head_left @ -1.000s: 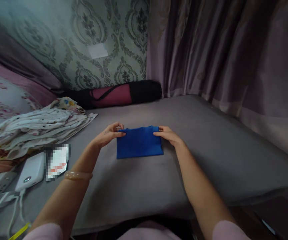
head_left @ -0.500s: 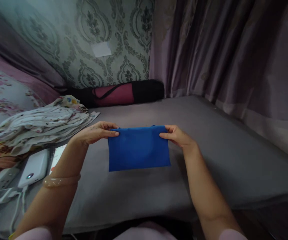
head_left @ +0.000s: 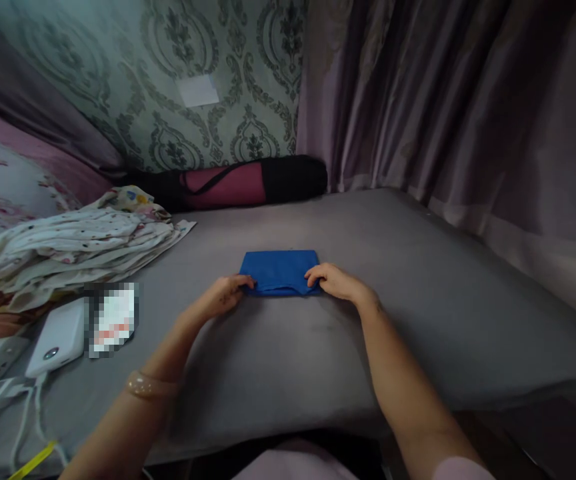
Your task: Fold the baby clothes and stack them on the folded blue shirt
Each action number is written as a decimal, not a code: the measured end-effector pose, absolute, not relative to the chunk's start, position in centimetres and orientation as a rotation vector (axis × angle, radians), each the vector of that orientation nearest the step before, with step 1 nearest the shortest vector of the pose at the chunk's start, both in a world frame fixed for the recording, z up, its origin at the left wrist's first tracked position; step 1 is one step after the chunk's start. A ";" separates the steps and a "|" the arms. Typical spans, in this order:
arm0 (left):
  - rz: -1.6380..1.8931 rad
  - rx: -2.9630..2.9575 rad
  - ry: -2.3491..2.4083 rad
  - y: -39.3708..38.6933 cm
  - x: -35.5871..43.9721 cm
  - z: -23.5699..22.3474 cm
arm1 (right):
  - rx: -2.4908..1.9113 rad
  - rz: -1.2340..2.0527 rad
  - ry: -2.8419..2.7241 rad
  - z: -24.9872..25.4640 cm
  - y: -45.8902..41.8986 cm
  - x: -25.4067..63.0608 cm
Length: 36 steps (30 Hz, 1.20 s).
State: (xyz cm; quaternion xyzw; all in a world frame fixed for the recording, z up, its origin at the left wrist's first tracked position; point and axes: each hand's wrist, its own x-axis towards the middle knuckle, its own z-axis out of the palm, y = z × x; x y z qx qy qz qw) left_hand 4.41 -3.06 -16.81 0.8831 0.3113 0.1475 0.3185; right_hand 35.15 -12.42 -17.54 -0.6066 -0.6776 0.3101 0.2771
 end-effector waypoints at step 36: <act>0.812 2.301 1.090 -4.2 4.1 -21.9 | -2.159 0.187 -2.014 -18.6 -5.3 26.0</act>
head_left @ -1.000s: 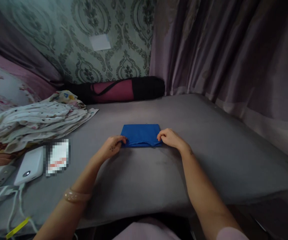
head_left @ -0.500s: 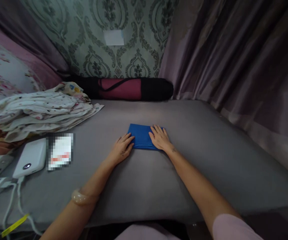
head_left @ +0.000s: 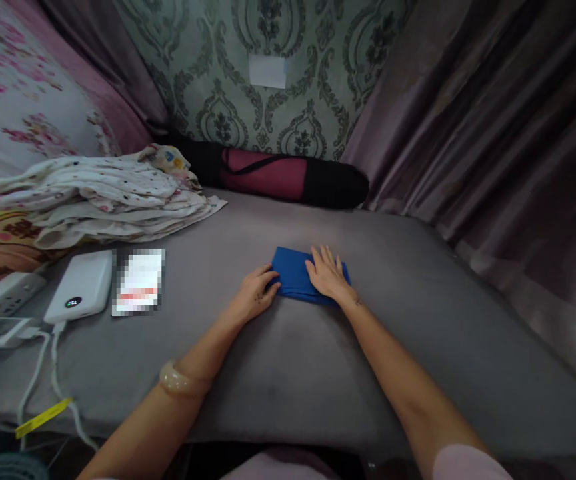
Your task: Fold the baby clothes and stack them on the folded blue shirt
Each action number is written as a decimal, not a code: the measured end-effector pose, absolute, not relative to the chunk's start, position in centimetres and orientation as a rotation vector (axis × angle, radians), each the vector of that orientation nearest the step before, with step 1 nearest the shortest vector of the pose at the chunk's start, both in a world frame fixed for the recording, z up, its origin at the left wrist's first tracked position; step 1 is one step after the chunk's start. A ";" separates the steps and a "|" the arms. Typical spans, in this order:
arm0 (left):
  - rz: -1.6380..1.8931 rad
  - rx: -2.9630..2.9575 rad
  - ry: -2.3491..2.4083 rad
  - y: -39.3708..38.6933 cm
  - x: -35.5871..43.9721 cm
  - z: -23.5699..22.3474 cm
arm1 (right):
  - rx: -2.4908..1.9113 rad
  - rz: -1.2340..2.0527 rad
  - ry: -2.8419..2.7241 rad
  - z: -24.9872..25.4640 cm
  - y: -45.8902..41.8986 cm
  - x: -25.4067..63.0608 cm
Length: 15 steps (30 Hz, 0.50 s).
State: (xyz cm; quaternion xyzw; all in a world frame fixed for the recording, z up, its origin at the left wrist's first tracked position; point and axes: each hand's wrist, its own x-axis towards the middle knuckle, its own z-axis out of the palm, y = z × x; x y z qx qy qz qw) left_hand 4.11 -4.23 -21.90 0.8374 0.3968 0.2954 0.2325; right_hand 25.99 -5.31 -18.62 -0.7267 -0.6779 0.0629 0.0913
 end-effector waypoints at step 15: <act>0.839 2.288 1.047 -4.1 3.9 -22.1 | -2.174 0.284 -2.094 -18.3 -2.9 22.1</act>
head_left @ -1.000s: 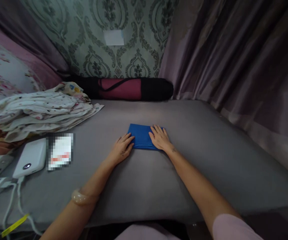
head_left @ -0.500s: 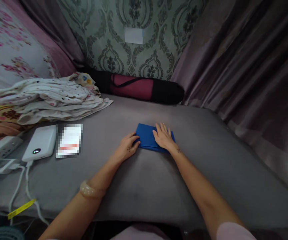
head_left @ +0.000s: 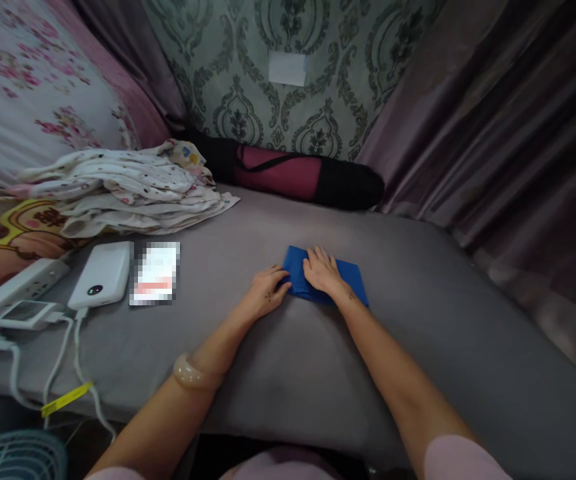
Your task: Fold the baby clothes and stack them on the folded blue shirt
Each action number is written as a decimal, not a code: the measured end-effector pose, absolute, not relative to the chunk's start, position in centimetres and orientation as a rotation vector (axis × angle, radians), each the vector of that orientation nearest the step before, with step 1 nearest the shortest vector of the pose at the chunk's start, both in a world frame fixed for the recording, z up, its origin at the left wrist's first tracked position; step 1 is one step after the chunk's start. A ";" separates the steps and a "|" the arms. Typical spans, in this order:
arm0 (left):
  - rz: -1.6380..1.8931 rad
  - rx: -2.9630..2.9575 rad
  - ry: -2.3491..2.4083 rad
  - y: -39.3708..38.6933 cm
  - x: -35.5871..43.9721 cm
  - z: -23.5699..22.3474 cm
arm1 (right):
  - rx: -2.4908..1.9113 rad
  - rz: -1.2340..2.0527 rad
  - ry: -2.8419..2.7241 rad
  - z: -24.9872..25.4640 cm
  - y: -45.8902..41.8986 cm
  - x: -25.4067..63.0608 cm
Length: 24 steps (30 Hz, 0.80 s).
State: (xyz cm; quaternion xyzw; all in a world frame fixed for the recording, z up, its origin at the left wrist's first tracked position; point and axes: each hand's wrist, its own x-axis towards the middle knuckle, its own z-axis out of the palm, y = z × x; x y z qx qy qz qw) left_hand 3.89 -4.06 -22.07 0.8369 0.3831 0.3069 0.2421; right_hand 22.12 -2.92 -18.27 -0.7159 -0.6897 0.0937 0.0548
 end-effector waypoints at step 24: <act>1.027 1.824 1.440 -3.1 3.3 -21.9 | -2.037 0.197 -2.074 -21.0 -3.0 15.8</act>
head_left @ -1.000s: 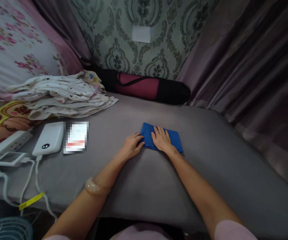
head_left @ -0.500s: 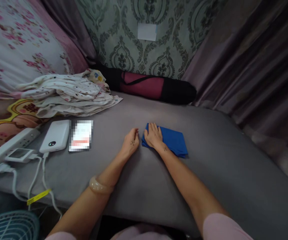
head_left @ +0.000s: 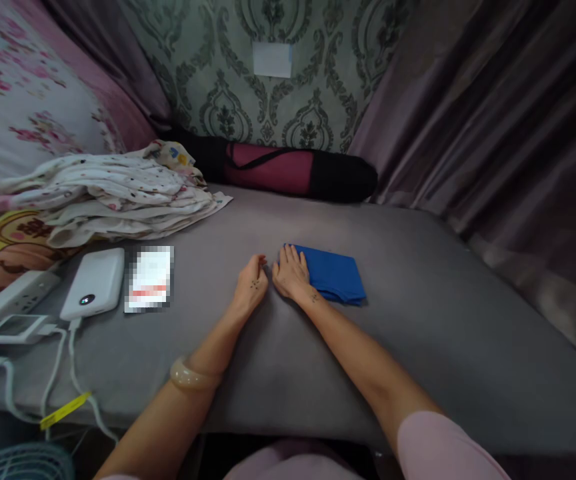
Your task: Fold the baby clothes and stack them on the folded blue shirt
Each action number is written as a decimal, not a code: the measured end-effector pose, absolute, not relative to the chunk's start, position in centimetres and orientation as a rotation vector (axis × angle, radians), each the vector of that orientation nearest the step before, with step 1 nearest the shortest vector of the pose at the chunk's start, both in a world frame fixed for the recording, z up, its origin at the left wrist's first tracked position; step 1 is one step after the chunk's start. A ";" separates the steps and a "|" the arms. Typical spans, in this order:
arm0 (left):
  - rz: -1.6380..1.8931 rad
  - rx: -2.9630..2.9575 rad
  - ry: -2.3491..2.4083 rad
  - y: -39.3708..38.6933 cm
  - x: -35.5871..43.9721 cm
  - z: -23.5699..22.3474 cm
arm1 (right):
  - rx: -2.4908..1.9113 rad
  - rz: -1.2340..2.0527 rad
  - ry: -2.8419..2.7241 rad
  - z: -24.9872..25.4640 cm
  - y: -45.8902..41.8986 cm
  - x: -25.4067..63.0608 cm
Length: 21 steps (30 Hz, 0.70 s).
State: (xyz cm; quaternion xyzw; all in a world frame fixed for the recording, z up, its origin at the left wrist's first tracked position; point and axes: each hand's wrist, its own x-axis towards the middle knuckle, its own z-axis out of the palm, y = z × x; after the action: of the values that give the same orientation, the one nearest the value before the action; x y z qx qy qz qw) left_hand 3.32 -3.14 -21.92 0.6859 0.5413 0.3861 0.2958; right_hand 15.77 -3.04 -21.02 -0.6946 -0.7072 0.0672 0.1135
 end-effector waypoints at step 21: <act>0.757 2.566 0.983 -4.3 4.1 -23.0 | -2.241 0.288 -1.911 -20.2 -6.1 24.7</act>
State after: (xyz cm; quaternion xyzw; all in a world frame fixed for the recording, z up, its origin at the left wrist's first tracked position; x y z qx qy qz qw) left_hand 4.08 -4.32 -22.97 0.8908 0.3411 0.2627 0.1452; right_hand 24.73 -6.06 -20.18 -0.7543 -0.6430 0.0969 0.0910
